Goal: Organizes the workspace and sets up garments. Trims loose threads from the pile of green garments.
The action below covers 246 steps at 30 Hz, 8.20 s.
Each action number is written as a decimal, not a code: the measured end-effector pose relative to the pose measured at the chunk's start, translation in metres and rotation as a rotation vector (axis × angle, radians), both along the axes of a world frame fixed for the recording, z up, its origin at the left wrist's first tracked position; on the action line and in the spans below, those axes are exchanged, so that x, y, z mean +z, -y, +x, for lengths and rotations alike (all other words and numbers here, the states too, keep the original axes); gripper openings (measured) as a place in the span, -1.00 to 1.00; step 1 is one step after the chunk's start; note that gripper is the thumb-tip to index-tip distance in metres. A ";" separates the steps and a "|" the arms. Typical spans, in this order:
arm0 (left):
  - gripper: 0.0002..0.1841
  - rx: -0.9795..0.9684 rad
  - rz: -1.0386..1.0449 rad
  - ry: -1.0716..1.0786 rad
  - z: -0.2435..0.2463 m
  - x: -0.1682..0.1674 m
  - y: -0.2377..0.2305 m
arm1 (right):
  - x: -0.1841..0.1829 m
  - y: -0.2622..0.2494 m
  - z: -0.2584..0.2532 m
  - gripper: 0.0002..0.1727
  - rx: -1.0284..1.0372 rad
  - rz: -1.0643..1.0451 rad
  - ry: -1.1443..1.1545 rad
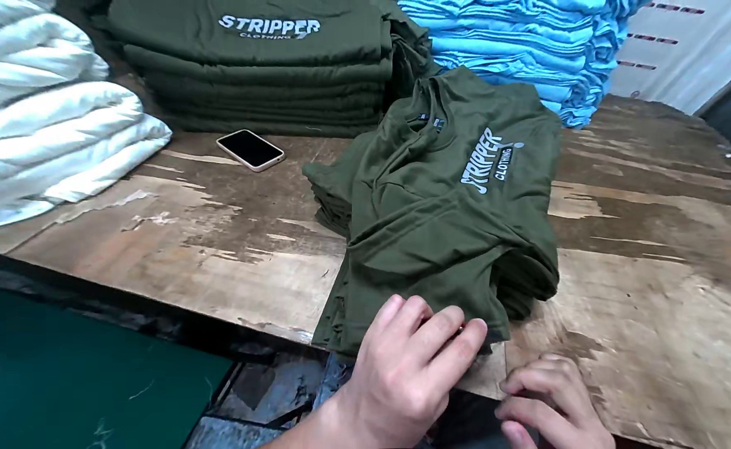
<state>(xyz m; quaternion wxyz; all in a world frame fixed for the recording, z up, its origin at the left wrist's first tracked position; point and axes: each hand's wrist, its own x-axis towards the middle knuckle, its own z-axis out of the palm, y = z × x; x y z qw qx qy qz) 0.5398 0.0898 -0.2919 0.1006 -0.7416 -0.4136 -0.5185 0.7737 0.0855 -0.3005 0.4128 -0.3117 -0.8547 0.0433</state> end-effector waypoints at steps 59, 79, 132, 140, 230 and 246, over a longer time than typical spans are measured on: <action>-0.82 -0.109 0.154 -0.114 -0.006 0.020 -0.021 | 0.004 -0.014 -0.048 -0.93 -0.101 0.167 -0.430; -0.85 0.272 0.079 -0.047 -0.060 0.021 -0.125 | 0.011 -0.032 -0.058 -0.80 0.001 0.207 0.157; -0.79 -0.117 -0.096 0.037 -0.024 -0.002 -0.016 | -0.002 -0.011 -0.051 -0.86 -0.496 0.330 -0.181; -0.75 -0.134 -0.107 -0.037 -0.020 0.006 -0.021 | -0.008 -0.009 -0.039 -0.88 -0.320 0.338 -0.090; -0.84 0.222 -0.268 -0.066 -0.032 0.052 -0.083 | 0.018 -0.047 -0.092 -0.78 -0.509 0.244 0.070; -0.65 0.046 -0.228 -0.079 -0.011 0.035 -0.023 | 0.004 -0.023 -0.050 -0.56 -0.478 0.178 -0.180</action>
